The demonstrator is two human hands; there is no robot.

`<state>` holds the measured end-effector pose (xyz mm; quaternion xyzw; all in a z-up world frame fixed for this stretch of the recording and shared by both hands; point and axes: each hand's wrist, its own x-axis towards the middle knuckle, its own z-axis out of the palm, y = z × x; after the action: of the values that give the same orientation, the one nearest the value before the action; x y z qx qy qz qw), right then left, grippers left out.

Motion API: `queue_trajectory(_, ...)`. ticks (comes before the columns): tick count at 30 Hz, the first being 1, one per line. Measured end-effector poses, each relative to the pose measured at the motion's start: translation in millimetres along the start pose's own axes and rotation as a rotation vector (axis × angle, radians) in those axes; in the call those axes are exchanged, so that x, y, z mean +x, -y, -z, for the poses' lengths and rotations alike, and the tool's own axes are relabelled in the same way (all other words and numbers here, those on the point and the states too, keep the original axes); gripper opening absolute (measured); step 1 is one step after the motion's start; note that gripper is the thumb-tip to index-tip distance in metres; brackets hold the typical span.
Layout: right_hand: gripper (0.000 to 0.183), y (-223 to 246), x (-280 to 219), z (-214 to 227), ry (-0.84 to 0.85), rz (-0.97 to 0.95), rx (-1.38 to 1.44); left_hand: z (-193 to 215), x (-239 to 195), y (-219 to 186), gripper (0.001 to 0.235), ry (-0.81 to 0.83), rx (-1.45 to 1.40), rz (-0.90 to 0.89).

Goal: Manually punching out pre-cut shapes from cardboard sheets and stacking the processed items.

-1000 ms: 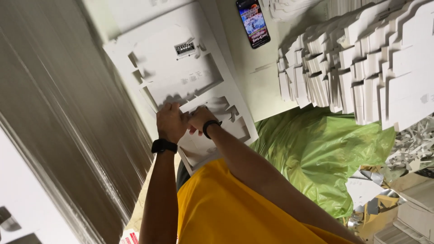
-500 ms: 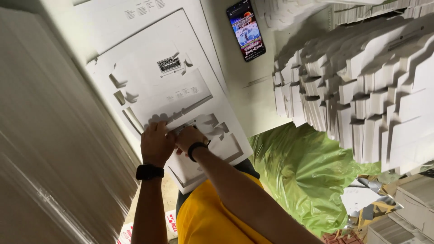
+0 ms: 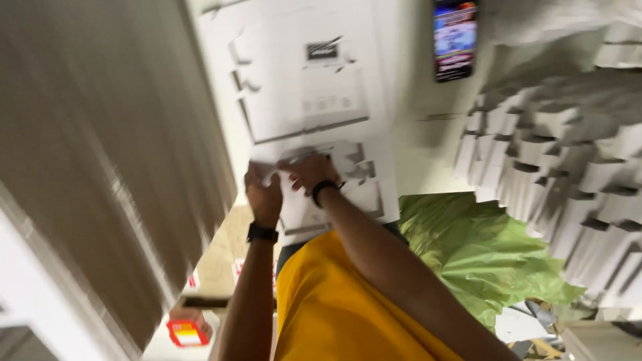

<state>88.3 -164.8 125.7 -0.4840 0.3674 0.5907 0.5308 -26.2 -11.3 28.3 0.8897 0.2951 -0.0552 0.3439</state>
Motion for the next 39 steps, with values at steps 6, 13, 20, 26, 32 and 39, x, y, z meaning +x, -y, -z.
queue_trajectory(6,0.062,-22.8,25.6,-7.8,-0.28,0.157,-0.303,20.6,-2.4,-27.7,0.062,0.075,-0.094,0.149)
queue_trajectory(13,0.052,-18.9,8.6,-11.9,-0.278,0.238,-0.174,52.4,45.6,-42.0,0.045,0.608,0.041,0.152)
queue_trajectory(20,0.048,-15.7,5.7,-24.6,-0.359,0.247,-0.163,38.2,39.4,-17.7,0.031,0.57,0.143,0.084)
queue_trajectory(26,0.045,-28.6,39.1,-18.8,-0.419,0.222,-0.223,51.1,7.9,-60.7,0.027,0.494,0.434,-0.067)
queue_trajectory(32,0.028,-35.9,49.5,-16.9,-0.44,0.258,-0.267,44.1,-21.7,-79.6,0.033,0.392,0.493,-0.272)
queue_trajectory(39,0.046,-41.9,31.8,-11.4,-0.376,0.358,-0.272,32.2,8.0,4.4,0.034,0.485,0.186,0.051)
